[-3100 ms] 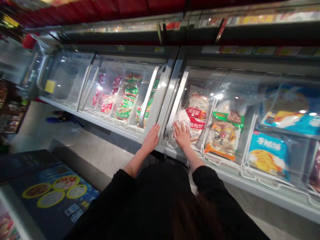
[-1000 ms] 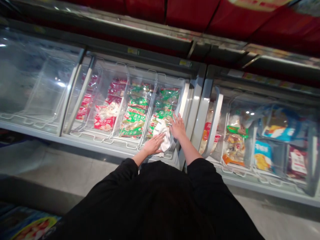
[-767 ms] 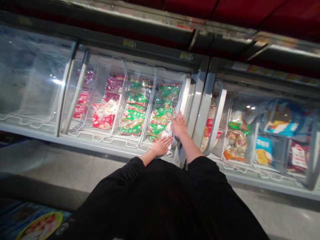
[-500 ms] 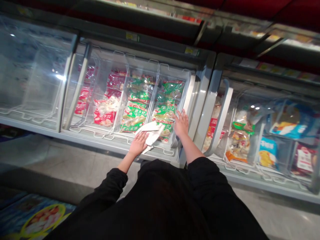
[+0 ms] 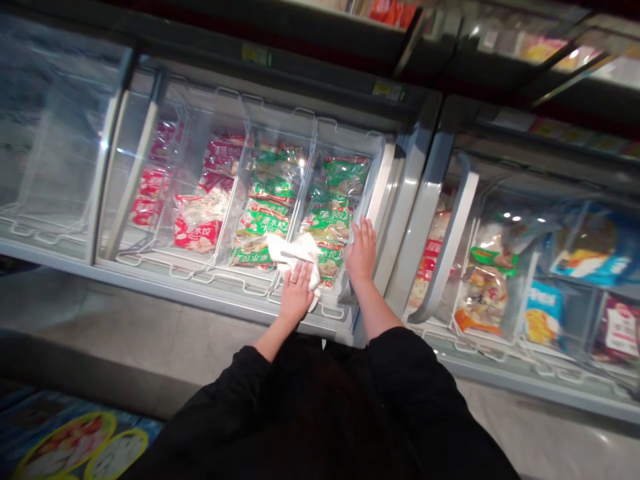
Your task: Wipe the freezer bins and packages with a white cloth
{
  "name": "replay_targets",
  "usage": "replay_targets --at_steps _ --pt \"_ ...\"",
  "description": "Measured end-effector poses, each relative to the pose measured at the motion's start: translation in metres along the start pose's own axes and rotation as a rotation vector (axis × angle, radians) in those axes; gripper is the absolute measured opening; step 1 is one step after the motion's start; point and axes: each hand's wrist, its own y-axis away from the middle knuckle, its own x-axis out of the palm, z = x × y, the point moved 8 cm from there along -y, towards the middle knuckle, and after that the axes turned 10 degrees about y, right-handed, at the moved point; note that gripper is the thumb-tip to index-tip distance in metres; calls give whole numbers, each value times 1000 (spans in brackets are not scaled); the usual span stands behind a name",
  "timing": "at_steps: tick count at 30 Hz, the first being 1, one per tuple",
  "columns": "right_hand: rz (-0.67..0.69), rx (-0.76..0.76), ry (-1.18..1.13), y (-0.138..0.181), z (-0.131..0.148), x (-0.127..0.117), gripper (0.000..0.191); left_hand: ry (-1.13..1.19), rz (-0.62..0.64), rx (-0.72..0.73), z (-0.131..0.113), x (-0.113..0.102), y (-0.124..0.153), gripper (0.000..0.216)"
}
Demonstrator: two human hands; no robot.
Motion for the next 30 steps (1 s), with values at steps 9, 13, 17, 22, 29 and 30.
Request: replay_targets --at_steps 9,13,17,22,29,30 --pt "-28 35 -89 0 -3 0 67 24 -73 -19 40 -39 12 75" --pt "-20 50 -102 1 -1 -4 66 7 -361 -424 139 -104 62 84" --pt "10 58 -99 1 1 -6 66 20 -479 -581 169 -123 82 94" --pt "22 69 -108 0 0 -5 72 18 -468 -554 113 -86 35 84" --pt "14 67 -107 1 -2 -2 73 -62 -212 -119 16 -69 -69 77" --pt "15 69 -106 0 -2 -2 72 -70 -202 -84 16 -78 -82 78"
